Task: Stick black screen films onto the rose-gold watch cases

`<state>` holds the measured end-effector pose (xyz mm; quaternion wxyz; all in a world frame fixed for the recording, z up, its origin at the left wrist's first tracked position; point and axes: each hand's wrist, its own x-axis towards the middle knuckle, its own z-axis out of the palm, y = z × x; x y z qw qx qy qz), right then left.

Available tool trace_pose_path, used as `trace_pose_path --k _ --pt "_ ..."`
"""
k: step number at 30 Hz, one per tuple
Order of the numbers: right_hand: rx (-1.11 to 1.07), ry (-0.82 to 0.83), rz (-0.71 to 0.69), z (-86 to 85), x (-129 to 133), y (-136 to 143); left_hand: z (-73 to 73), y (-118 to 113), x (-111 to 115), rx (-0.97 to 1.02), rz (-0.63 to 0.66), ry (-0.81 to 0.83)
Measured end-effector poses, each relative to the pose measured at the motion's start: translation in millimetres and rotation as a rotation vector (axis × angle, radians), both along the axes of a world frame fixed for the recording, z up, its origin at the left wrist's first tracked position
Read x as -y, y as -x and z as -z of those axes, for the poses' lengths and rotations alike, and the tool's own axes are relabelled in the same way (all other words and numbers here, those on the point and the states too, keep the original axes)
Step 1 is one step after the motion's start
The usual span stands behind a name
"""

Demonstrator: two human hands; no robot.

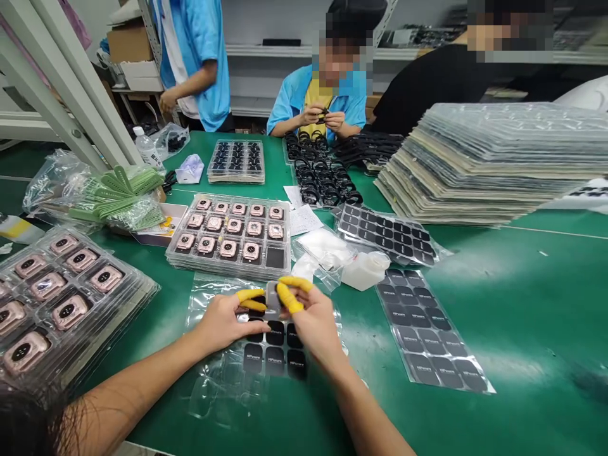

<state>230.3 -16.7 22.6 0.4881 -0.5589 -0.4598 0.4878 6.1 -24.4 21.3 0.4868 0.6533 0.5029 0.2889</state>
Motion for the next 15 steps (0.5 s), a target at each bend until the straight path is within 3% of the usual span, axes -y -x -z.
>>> trace_pose_path --k 3,6,9,15 --pt "0.214 -0.110 0.085 -17.5 -42 -14 2.8 -1 1 -0.012 -0.001 -0.024" --pt "0.690 -0.202 0.021 -33.2 -79 -15 4.5 0 1 -0.044 0.010 -0.056" --pt "1.041 -0.261 -0.050 -39.9 -95 4 6.0 0 1 -0.030 0.008 -0.066" --pt "1.119 -0.149 -0.249 -46.5 -99 46 5.9 -1 -1 0.008 0.023 -0.060"
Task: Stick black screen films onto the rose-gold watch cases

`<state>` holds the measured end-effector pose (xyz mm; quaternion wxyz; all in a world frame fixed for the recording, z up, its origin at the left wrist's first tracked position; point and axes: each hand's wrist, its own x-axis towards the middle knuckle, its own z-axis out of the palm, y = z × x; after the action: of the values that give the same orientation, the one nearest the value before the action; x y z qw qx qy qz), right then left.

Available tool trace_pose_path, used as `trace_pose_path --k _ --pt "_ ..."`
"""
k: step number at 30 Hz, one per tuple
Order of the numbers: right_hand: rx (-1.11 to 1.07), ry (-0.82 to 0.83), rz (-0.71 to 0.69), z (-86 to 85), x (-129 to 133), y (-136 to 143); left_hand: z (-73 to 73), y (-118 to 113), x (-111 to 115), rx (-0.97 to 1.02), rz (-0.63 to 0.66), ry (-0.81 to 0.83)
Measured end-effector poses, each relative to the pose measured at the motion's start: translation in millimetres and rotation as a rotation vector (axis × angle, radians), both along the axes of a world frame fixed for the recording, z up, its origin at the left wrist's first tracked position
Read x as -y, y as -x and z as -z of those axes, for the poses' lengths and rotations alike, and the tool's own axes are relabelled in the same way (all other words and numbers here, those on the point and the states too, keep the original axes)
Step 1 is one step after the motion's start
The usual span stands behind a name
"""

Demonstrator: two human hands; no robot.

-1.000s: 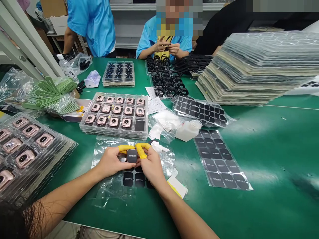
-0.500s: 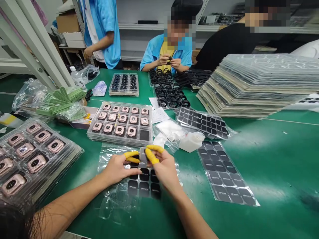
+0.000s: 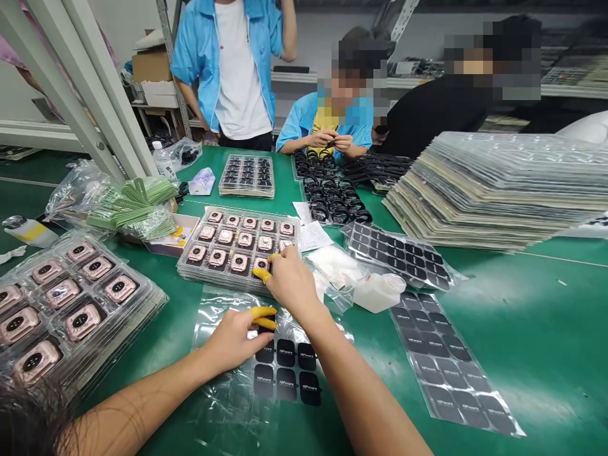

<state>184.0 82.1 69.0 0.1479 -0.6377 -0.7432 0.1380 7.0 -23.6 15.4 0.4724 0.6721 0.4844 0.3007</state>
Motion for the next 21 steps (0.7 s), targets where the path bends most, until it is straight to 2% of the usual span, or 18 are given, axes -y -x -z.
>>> trace_pose_path --k 3,6,9,11,13,16,18,21 --pt "-0.136 0.065 0.026 -7.2 -9 6 -3.0 0 0 -0.007 0.010 0.001" --pt "-0.482 0.166 0.054 -10.9 -9 5 -7.3 0 0 -0.021 -0.003 0.001" --pt "-0.886 0.236 0.071 -6.3 14 -7 -11.7 1 -3 0.040 -0.030 0.089" --pt "-1.045 0.304 0.060 2.0 40 -20 -13.6 1 -5 0.104 -0.047 0.168" --pt "-1.113 0.360 0.073 13.7 67 -32 -13.7 2 -7 0.132 -0.057 0.215" --pt "-1.160 0.345 0.172 32.2 98 -39 -11.2 3 -6 0.114 -0.059 0.215" --pt "-1.145 0.358 0.211 41.3 108 -36 -9.2 3 -5 0.101 -0.056 0.195" --pt "-1.109 0.323 0.181 48.3 113 -27 -8.5 3 -3 0.110 -0.063 0.174"
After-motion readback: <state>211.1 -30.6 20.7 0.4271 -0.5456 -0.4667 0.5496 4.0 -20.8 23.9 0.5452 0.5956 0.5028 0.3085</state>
